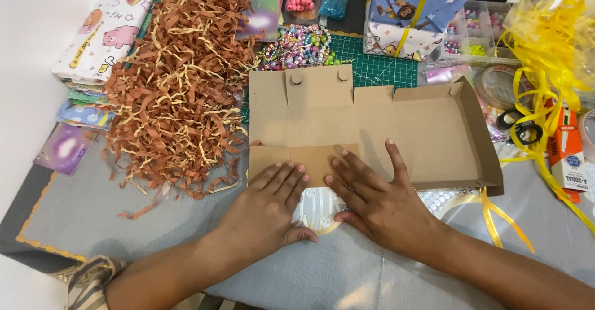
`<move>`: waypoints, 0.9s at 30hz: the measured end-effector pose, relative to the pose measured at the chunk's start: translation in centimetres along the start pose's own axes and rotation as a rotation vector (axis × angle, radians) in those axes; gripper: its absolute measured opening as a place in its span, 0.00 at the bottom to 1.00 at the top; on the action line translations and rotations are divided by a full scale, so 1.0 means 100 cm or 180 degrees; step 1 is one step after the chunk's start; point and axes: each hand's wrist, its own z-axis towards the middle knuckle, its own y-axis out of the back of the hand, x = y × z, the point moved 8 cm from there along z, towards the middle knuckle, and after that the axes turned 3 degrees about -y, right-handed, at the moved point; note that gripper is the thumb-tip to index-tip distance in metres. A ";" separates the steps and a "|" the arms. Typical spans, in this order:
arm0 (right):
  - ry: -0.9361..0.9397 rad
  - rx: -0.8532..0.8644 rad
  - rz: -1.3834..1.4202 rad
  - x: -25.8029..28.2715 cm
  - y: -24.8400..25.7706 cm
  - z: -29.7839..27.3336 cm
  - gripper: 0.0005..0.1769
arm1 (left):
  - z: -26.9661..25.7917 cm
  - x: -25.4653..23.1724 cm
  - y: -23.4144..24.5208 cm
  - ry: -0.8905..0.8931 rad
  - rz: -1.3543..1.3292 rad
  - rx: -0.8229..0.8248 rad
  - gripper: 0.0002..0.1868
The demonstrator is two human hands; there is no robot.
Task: Folding a flat cardboard template into a box by creasing along pre-scored lines for packaging.
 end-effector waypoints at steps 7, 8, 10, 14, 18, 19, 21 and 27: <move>-0.0006 -0.0210 0.0007 0.002 0.002 0.001 0.40 | -0.033 -0.001 -0.028 0.0833 0.0669 0.0235 0.62; -0.0013 -0.0186 0.0014 0.002 0.002 0.002 0.40 | -0.035 -0.001 -0.032 0.0917 0.0706 0.0267 0.62; -0.0014 -0.0173 0.0020 0.002 0.001 0.002 0.39 | -0.039 -0.002 -0.041 0.1006 0.0754 0.0297 0.63; -0.0002 -0.0216 -0.0018 0.002 0.000 0.001 0.39 | -0.041 -0.004 -0.046 0.1168 0.1034 0.0336 0.70; 0.0016 -0.0215 -0.0025 0.002 0.000 0.000 0.39 | -0.041 -0.006 -0.033 0.1205 0.1353 0.0581 0.72; 0.0004 -0.0215 -0.0029 0.002 0.000 0.001 0.39 | -0.042 -0.006 -0.035 0.1192 0.1353 0.0580 0.72; -0.0016 -0.0201 -0.0024 0.002 0.000 0.002 0.38 | -0.044 -0.005 -0.037 0.1240 0.1301 0.0551 0.72; -0.0035 -0.0273 0.0027 0.004 -0.003 0.000 0.39 | -0.030 0.004 -0.015 0.0977 0.1659 0.0476 0.75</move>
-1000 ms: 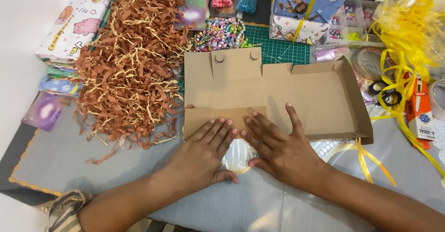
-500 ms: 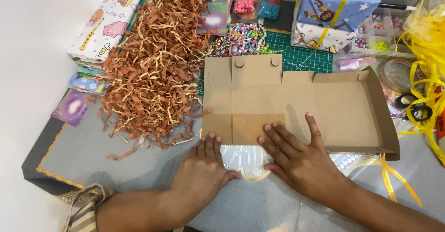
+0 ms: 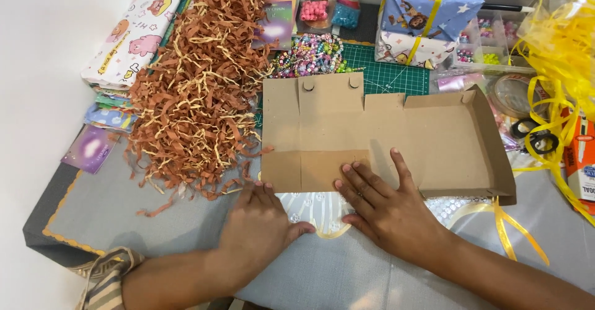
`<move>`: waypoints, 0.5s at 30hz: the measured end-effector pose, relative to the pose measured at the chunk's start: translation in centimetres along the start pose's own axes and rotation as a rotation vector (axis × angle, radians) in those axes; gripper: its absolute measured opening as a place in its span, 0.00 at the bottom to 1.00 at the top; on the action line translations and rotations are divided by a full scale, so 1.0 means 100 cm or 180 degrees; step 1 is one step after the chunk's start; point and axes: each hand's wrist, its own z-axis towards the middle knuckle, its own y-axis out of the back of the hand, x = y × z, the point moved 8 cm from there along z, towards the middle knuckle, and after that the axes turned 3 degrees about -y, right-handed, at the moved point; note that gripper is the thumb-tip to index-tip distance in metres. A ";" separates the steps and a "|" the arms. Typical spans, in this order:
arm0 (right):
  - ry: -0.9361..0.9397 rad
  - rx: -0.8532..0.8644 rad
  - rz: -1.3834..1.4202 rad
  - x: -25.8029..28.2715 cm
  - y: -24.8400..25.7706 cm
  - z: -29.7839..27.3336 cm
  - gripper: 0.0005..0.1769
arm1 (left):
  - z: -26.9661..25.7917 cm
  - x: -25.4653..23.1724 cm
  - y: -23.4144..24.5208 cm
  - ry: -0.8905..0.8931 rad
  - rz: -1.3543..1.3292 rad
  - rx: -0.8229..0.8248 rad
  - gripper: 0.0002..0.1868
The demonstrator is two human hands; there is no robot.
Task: Folding a flat cardboard template into a box by creasing along pre-scored lines for packaging.
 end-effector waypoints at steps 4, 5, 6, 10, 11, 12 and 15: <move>0.0012 -0.0004 -0.0024 0.000 -0.002 -0.003 0.38 | 0.048 0.060 0.038 -0.0004 -0.1005 -0.0784 0.49; 0.0010 0.0007 -0.0033 0.000 -0.002 -0.002 0.38 | 0.053 0.061 0.042 -0.0268 -0.1611 -0.1094 0.34; 0.0010 0.0015 -0.0047 0.000 -0.001 -0.001 0.37 | 0.057 0.063 0.046 -0.0537 -0.2212 -0.1408 0.27; -0.0009 0.0003 -0.0025 0.000 0.000 -0.001 0.38 | 0.059 0.012 0.041 -0.1516 -0.3025 -0.0548 0.36; -0.0003 -0.0027 0.0000 0.000 -0.001 -0.002 0.38 | 0.058 0.003 0.035 -0.1495 -0.2874 -0.0236 0.48; 0.0000 -0.0055 0.0023 0.000 -0.001 -0.002 0.37 | 0.057 -0.006 0.029 -0.1474 -0.2720 0.0072 0.60; -0.0024 -0.0001 -0.0041 -0.001 -0.003 -0.004 0.38 | 0.058 0.000 0.030 -0.1466 -0.2766 0.0378 0.64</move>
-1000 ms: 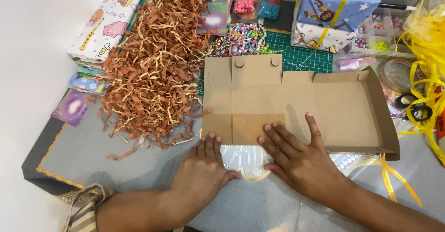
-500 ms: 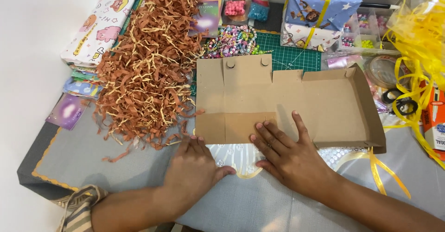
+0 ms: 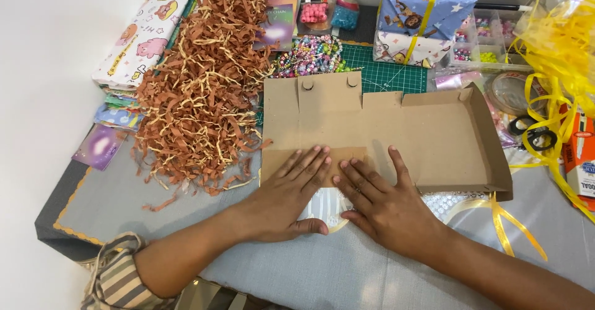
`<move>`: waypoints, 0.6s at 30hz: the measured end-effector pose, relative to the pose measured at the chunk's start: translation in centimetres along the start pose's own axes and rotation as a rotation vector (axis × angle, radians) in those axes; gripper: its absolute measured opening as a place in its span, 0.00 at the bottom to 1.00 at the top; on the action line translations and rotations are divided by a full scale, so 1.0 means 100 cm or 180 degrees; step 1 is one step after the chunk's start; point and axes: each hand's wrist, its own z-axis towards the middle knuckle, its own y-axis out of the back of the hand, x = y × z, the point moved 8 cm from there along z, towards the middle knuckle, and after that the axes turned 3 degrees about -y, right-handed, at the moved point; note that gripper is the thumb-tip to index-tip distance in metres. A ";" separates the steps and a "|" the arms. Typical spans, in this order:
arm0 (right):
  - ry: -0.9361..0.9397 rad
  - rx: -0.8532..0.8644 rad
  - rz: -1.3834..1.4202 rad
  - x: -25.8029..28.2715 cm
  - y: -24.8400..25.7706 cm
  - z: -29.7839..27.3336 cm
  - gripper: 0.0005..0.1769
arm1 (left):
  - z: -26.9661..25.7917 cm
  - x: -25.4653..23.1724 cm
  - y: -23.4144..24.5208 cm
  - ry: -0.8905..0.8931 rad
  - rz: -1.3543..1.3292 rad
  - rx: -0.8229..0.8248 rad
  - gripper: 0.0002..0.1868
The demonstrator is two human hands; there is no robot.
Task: Folding a flat cardboard template into a box by creasing along pre-scored lines for packaging.
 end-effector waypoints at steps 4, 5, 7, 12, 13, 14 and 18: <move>-0.0001 0.0024 0.0038 -0.001 0.003 0.002 0.37 | -0.004 0.008 -0.002 0.0066 -0.0054 0.0135 0.65; 0.0002 0.0054 0.0062 -0.001 0.001 0.001 0.38 | -0.005 0.010 -0.001 0.0013 -0.0157 0.0049 0.62; -0.0004 0.0091 0.0091 -0.002 -0.001 0.000 0.39 | -0.005 0.014 0.002 -0.0045 -0.0268 -0.0029 0.59; -0.0527 0.0053 -0.0297 -0.017 0.011 0.001 0.43 | -0.006 0.030 0.003 0.0157 -0.0120 0.0079 0.58; -0.0541 0.0055 -0.0320 -0.022 0.017 0.000 0.43 | -0.007 0.033 0.001 0.0131 -0.0117 0.0073 0.58; -0.0644 0.0041 -0.0267 -0.029 0.024 -0.002 0.44 | -0.009 0.037 0.000 0.0128 -0.0081 0.0023 0.57; -0.1053 0.0630 -0.0182 -0.080 0.023 -0.019 0.37 | -0.009 0.044 0.001 0.0160 -0.0093 -0.0143 0.54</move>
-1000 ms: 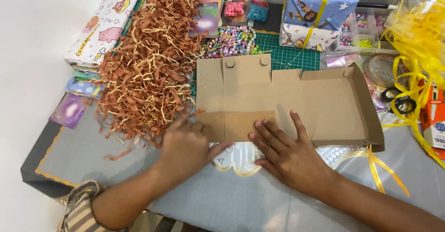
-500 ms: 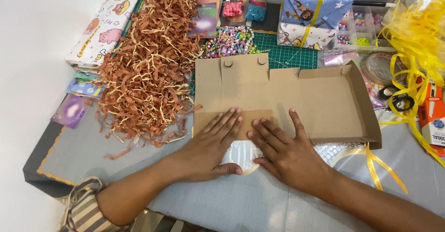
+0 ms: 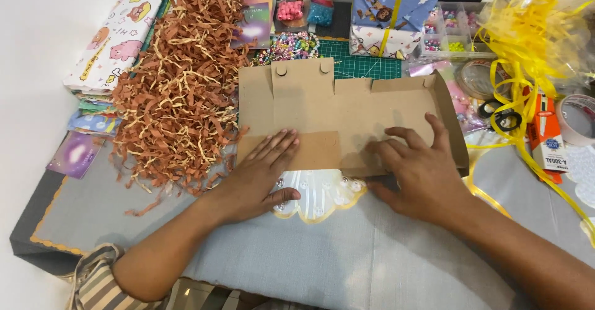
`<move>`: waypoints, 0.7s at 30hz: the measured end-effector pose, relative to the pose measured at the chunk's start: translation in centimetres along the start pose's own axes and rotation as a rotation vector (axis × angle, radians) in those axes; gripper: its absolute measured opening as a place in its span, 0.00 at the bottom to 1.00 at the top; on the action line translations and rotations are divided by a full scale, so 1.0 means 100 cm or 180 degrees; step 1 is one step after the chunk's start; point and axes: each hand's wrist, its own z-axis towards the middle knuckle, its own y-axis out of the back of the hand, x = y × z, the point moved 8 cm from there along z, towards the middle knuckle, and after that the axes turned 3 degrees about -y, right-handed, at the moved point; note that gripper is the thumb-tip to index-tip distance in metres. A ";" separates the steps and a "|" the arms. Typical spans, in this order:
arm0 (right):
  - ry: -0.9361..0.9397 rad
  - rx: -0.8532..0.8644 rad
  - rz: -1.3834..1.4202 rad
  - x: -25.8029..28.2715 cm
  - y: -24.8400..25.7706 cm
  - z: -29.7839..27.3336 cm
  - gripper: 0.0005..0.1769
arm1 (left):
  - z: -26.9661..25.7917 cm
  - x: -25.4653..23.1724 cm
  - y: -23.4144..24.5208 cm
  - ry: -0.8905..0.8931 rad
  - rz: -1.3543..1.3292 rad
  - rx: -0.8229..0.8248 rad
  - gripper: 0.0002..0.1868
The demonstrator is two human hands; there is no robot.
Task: Folding a flat cardboard template into a box by creasing along pre-scored lines for packaging.
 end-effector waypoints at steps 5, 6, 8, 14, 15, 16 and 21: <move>-0.0458 0.0660 0.0598 -0.048 -0.027 0.004 0.06 | 0.018 -0.019 0.009 0.0164 0.0747 -0.0301 0.54; -0.0499 0.0666 0.0830 -0.052 -0.030 0.007 0.06 | 0.022 -0.023 0.010 0.0162 0.0961 -0.0454 0.52; -0.0498 0.0623 0.0861 -0.055 -0.035 0.007 0.06 | 0.033 -0.025 -0.001 0.0014 0.1029 -0.0614 0.44; -0.0572 0.0416 0.1025 -0.055 -0.051 0.003 0.11 | 0.061 -0.054 -0.005 -0.1244 0.1026 -0.1126 0.21; -0.0528 0.0346 0.1019 -0.053 -0.046 0.004 0.14 | 0.061 -0.056 -0.004 -0.1484 0.0989 -0.1415 0.17; -0.0552 0.0350 0.1011 -0.052 -0.043 0.004 0.14 | 0.061 -0.060 0.001 -0.1507 0.0974 -0.1414 0.17; 0.0394 -0.0342 0.0792 -0.017 -0.025 0.002 0.05 | 0.062 -0.057 0.013 -0.1185 0.0435 -0.1329 0.19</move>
